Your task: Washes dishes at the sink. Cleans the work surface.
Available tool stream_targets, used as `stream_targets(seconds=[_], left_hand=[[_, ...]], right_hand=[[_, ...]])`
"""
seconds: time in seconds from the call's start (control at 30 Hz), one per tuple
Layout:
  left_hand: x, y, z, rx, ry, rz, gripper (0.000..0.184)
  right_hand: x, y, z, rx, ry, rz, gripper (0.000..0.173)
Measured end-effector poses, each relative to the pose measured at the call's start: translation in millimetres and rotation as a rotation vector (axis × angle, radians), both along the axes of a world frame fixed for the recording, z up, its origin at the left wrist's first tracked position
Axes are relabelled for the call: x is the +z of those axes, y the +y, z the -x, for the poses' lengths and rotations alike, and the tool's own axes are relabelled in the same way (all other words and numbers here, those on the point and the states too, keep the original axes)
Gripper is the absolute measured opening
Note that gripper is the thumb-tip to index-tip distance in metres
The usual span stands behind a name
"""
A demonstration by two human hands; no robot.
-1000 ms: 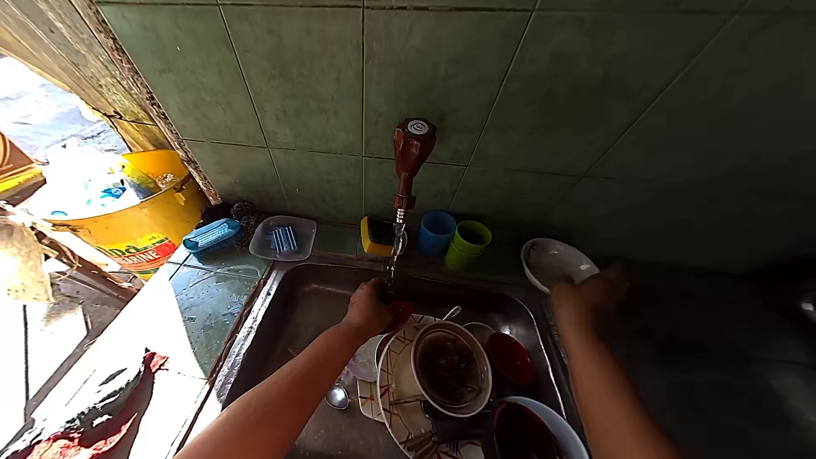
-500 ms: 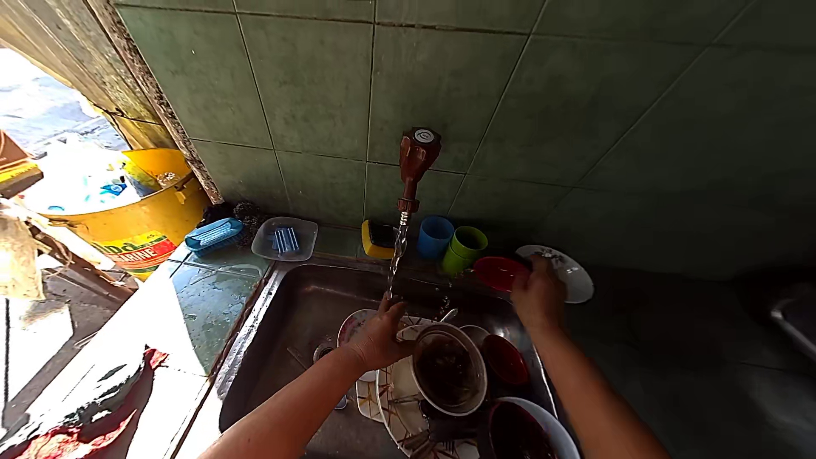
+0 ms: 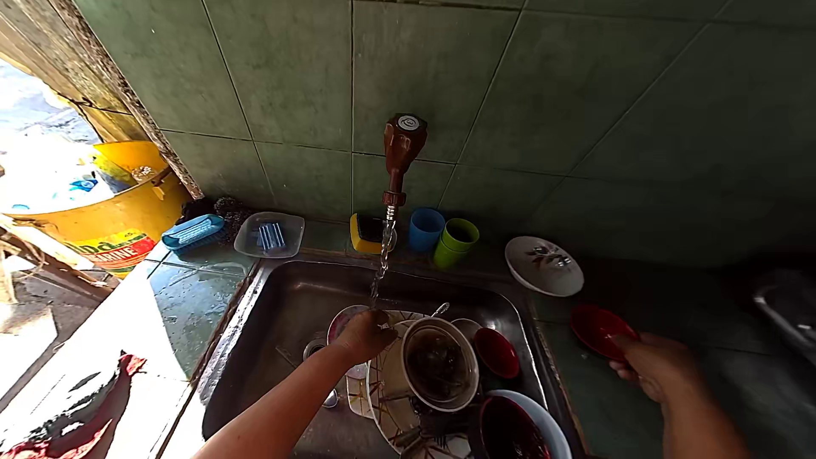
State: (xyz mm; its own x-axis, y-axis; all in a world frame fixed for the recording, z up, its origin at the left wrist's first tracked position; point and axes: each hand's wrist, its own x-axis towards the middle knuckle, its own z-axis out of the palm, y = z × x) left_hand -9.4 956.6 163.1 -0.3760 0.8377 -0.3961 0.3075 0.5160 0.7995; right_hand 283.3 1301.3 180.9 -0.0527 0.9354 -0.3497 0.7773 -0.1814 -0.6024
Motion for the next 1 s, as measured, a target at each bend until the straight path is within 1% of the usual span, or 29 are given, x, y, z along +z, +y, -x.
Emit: stream_targets(seconds=[0.07,0.1,0.17,0.2,0.23,0.27,0.3,0.33,0.37,0.4,0.43,0.47,0.5,0.57,0.63,0.67,0.73,0.8,0.83,0.87,0.9,0.93,0.97,1.0], left_hand=[[2.7,6.0,-1.0,0.008,0.017,0.017,0.039],[4.1,10.0,-2.9,0.008,0.035,0.027,0.04],[5.0,19.4,-7.9,-0.004,0.089,0.055,0.043],[3.8,23.9,-10.3,-0.023,0.128,0.076,0.045],[2.8,28.6,-12.9,-0.043,0.17,0.116,0.046],[2.7,33.7,-15.6,-0.064,0.215,0.173,0.048],[3.3,38.9,-18.3,-0.085,0.257,0.236,0.048],[4.3,44.0,-21.4,-0.101,0.288,0.281,0.044],[6.0,48.4,-24.9,-0.111,0.305,0.298,0.038],[9.1,51.9,-28.7,-0.122,0.318,0.297,0.033],[12.1,54.1,-32.6,-0.134,0.335,0.285,0.031],[14.6,54.1,-36.6,-0.146,0.351,0.261,0.03],[17.8,52.4,-40.2,-0.159,0.367,0.237,0.03],[20.8,45.8,-43.0,-0.189,0.408,0.181,0.032],[16.4,37.8,-39.8,-0.183,0.398,0.114,0.034],[13.2,34.2,-36.4,-0.173,0.372,0.094,0.036],[6.6,28.2,-29.2,-0.16,0.326,0.084,0.034],[-1.5,21.6,-23.9,-0.165,0.269,0.051,0.033],[-4.3,18.9,-22.2,-0.162,0.223,0.028,0.034],[-6.1,17.0,-21.3,-0.153,0.178,0.016,0.035],[-6.3,15.3,-21.5,-0.141,0.131,0.016,0.036],[-5.9,13.9,-22.4,-0.123,0.087,0.022,0.038],[-6.2,12.9,-23.7,-0.102,0.053,0.025,0.04],[-6.9,12.9,-25.1,-0.082,0.034,0.026,0.042]], right_hand=[[-14.8,6.8,-12.9,0.001,-0.033,-0.005,0.038],[-14.5,6.3,-15.1,0.032,-0.101,-0.058,0.042],[5.3,-10.1,-8.1,0.137,-0.242,-0.282,0.053],[15.6,-25.1,-0.3,0.203,-0.25,-0.423,0.054],[21.4,-41.2,10.8,0.291,-0.231,-0.56,0.048],[20.4,-55.5,24.2,0.424,-0.2,-0.662,0.04],[13.4,-66.7,38.9,0.606,-0.178,-0.697,0.034],[4.5,-75.7,55.1,0.806,-0.192,-0.622,0.034],[-3.1,-84.1,73.2,0.983,-0.272,-0.459,0.042],[-11.4,-90.2,90.9,1.117,-0.401,-0.308,0.051],[-21.1,-93.6,104.2,1.204,-0.513,-0.226,0.055],[-27.9,-96.0,112.4,1.247,-0.607,-0.195,0.051],[-30.8,-97.2,117.7,1.257,-0.676,-0.191,0.043],[-25.6,-96.2,124.0,1.246,-0.701,-0.208,0.031],[-14.0,-91.8,121.2,1.258,-0.603,-0.301,0.025],[-9.3,-88.9,116.8,1.265,-0.494,-0.402,0.021],[-4.5,-84.6,110.2,1.265,-0.189,-0.718,0.014],[-2.4,-83.8,115.7,1.237,0.134,-1.083,0.014],[2.3,-88.2,123.3,1.196,0.252,-1.209,0.016],[7.8,-95.4,132.0,1.15,0.342,-1.285,0.018],[12.4,-104.5,141.6,1.104,0.406,-1.317,0.018],[15.6,-115.7,151.9,1.059,0.44,-1.304,0.015],[18.5,-129.7,163.3,1.016,0.445,-1.251,0.011],[21.6,-145.8,175.7,0.969,0.407,-1.152,0.008]])
